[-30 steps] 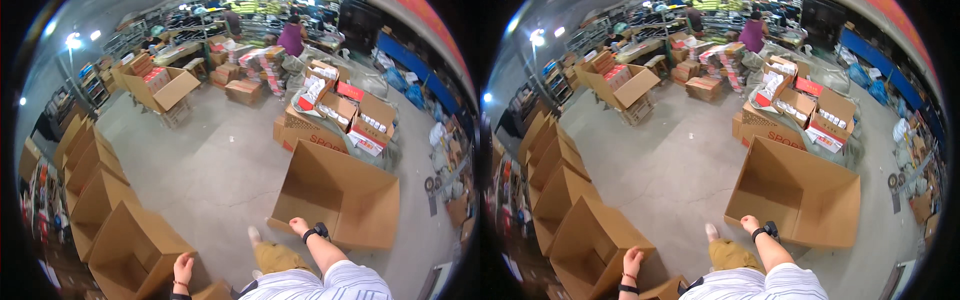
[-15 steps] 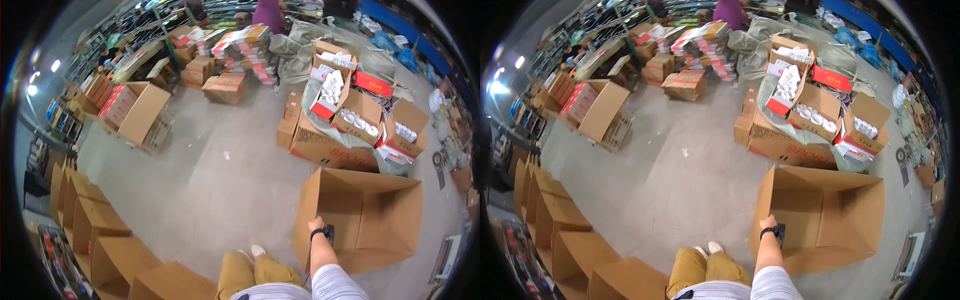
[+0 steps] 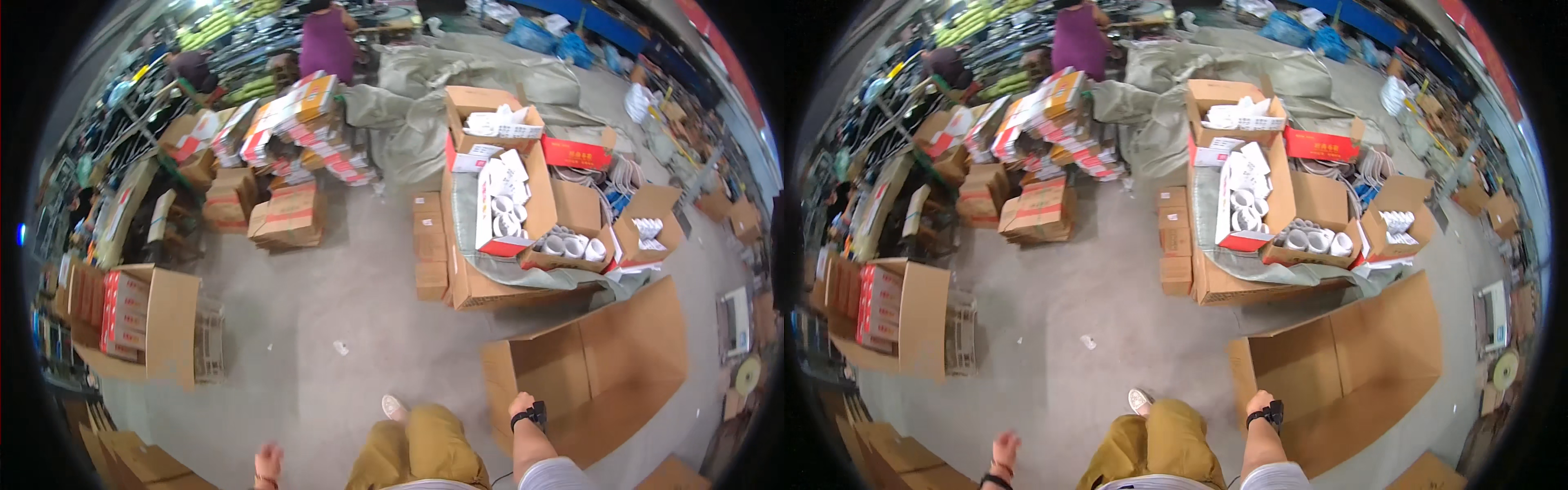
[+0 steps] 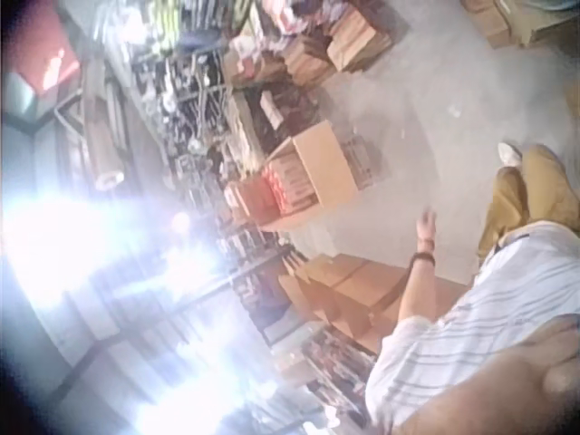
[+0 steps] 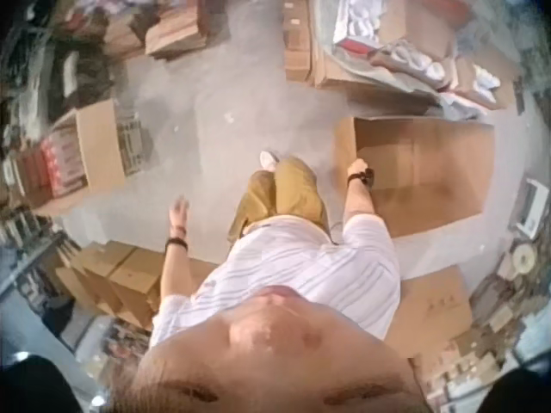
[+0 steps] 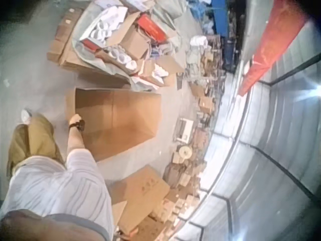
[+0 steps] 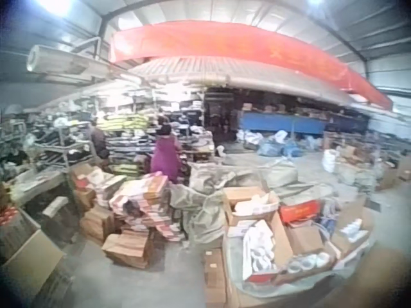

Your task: The recorder moves through a warehouse and sticks labels onto large cardboard shipping boxes.

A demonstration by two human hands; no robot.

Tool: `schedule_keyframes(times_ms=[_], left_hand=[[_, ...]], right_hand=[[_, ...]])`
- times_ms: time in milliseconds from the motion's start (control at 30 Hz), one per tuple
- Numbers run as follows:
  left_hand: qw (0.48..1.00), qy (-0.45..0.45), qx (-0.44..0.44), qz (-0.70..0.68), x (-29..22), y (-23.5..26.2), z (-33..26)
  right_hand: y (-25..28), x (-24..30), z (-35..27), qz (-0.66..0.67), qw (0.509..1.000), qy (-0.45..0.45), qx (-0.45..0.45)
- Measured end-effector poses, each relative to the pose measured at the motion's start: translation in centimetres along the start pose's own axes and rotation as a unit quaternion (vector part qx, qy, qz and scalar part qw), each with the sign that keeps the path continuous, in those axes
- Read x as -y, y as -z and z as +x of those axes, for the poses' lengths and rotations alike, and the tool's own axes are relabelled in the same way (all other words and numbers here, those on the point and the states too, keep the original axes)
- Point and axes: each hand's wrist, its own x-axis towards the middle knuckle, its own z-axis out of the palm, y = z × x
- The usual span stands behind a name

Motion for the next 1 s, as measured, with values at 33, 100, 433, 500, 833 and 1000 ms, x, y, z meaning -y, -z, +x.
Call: schedule_keyframes(times_ms=[33,100,433,500,833,1000], left_hand=[[0.998,-0.052,-0.017,-0.024,-5.4,-1.4,4.5],[0.995,-0.082,0.019,-0.054,-15.7,-2.4,10.2],[0.856,-0.185,0.465,0.127,-33.8,-17.6,19.6],[0.778,-0.172,0.546,0.259,-35.7,-17.3,21.6],[0.817,-0.305,0.446,0.202,-57.1,-20.8,31.9],[0.776,-0.373,0.492,0.131,-65.0,-24.7,37.7]], right_hand=[[1.2,0.5,-0.7,0.041,0.999,0.023,-0.018],[3.5,2.8,-1.8,0.055,0.997,0.044,0.033],[7.4,14.4,-2.5,0.253,0.946,0.148,0.137],[13.7,18.5,-0.5,0.368,0.923,0.111,-0.022],[40.7,30.9,23.7,0.457,0.826,0.235,-0.230],[44.8,37.6,29.3,0.352,0.903,0.130,-0.211]])
